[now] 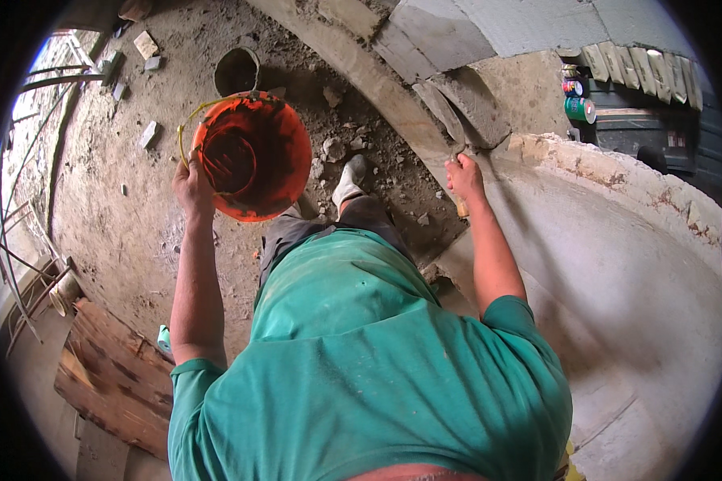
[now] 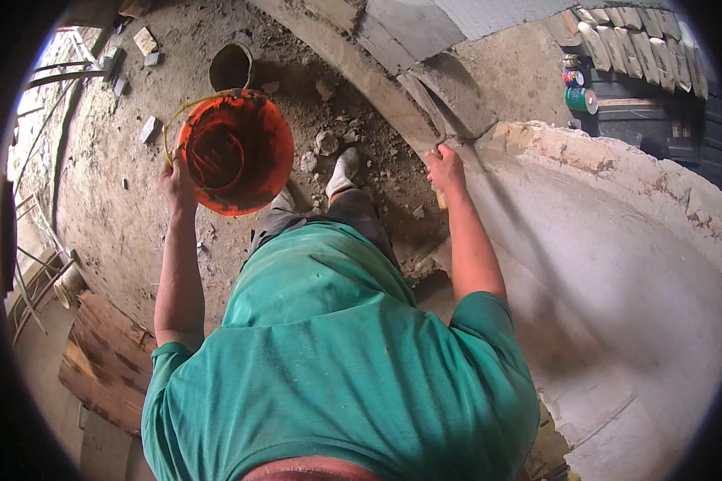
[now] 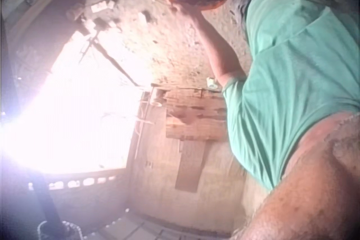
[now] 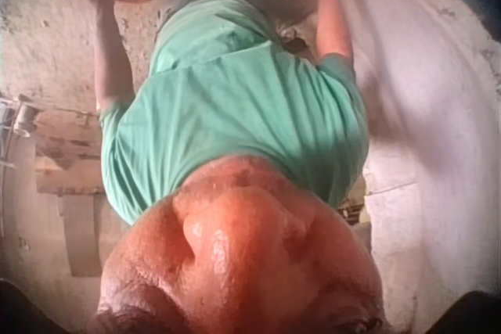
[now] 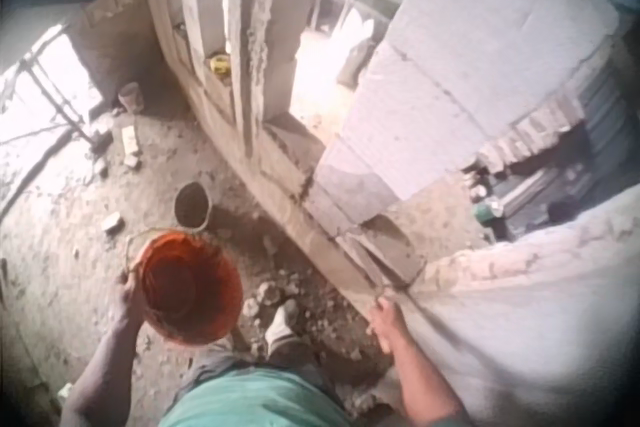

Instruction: The person scoops mortar from a bucket with a trowel and applies it to the joints between concrete blocks on a wall. They repeatedly transfer mortar and smooth the joints, occasionally adjusting their position and handling a block.

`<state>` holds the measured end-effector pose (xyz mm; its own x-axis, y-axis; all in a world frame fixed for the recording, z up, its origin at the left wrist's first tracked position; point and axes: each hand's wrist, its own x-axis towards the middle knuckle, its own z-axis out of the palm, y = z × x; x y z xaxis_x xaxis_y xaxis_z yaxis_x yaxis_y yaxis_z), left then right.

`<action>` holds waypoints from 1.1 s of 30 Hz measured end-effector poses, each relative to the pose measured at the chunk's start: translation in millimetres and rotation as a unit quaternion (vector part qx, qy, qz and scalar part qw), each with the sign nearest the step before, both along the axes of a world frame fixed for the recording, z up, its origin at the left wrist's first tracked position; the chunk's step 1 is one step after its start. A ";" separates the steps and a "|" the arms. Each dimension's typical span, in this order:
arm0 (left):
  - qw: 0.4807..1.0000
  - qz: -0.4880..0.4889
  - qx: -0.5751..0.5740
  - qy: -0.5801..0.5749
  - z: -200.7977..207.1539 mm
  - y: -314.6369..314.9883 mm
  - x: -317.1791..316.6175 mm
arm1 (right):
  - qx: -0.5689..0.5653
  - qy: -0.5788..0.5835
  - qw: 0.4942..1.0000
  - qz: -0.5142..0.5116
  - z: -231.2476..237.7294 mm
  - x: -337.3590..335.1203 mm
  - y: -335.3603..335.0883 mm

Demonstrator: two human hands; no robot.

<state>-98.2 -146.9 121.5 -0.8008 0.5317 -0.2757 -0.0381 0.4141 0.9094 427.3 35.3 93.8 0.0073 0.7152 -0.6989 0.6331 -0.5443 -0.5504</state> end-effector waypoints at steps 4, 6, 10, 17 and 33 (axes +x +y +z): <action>1.000 -0.005 -0.009 -0.002 1.6 8.8 0.3 | 0.050 -0.055 0.995 0.063 -23.7 -16.1 -3.2; 1.000 -0.011 0.004 -0.005 0.2 14.2 0.6 | 0.118 -0.122 0.976 0.135 -49.6 -21.8 4.9; 0.999 -0.006 0.039 -0.010 -8.5 7.4 -16.0 | 0.015 -0.078 0.997 0.017 -23.9 -45.6 22.1; 1.000 0.003 0.017 0.013 -14.9 6.3 -23.6 | 0.038 0.004 0.999 -0.039 24.9 -11.8 -11.2; 0.994 -0.108 0.007 -0.013 22.0 36.7 -12.5 | 0.231 -0.163 0.876 0.391 104.1 -128.8 -48.8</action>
<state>-110.8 -110.2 143.5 -0.6606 0.6939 -0.2864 0.0266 0.4029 0.9149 298.4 -13.5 198.0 -0.4648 0.7968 -0.3862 0.8780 0.3584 -0.3173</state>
